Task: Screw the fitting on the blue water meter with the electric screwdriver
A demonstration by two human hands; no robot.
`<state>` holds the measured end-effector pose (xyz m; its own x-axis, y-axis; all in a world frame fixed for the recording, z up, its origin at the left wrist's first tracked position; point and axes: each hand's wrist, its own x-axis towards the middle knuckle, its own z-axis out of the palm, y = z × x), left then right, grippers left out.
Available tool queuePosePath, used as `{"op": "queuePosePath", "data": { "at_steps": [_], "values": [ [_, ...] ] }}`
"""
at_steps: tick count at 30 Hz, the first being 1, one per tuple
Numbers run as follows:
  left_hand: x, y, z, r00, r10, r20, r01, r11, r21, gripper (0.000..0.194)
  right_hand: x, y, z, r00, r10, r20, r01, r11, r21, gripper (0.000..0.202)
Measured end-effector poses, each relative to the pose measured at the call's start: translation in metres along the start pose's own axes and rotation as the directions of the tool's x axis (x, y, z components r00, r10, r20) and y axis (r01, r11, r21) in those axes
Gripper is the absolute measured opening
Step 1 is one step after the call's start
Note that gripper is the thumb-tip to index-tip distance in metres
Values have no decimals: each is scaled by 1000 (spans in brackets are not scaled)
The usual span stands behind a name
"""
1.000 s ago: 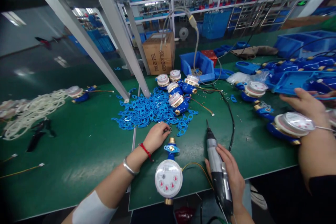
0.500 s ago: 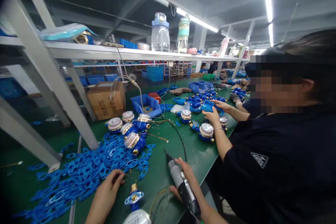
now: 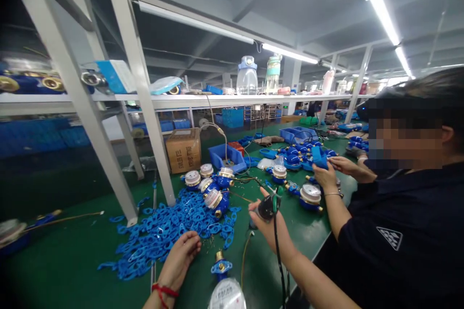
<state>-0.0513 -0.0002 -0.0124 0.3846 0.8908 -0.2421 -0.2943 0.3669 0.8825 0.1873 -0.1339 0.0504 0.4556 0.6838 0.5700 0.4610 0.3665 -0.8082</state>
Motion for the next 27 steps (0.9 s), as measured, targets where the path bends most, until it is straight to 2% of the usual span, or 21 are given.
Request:
{"op": "queuePosePath", "data": {
  "at_steps": [5,9,12,16,20,24,27],
  "values": [
    [-12,10,10,998,-55,36,57,996,-65,13,3,-35,19,996,27,-85,-7,973,233,39],
    [-19,14,17,993,-105,55,108,993,-57,10,11,-67,32,990,-5,-138,61,912,406,43],
    [-20,17,18,991,-111,70,116,991,-65,8,16,-85,44,993,-38,-115,92,852,516,45],
    [-21,20,17,989,-92,116,103,991,-86,19,14,-92,62,997,-65,-31,71,813,578,42],
    [-25,18,18,975,-116,188,124,992,-32,35,12,-93,75,994,-105,-10,87,769,633,38],
    [-29,15,22,960,-151,236,155,988,-1,45,18,-100,77,991,-129,-30,111,691,714,33],
    [-30,14,24,949,-188,253,196,981,-5,47,20,-101,74,992,-127,-20,101,670,735,33]
  ]
}}
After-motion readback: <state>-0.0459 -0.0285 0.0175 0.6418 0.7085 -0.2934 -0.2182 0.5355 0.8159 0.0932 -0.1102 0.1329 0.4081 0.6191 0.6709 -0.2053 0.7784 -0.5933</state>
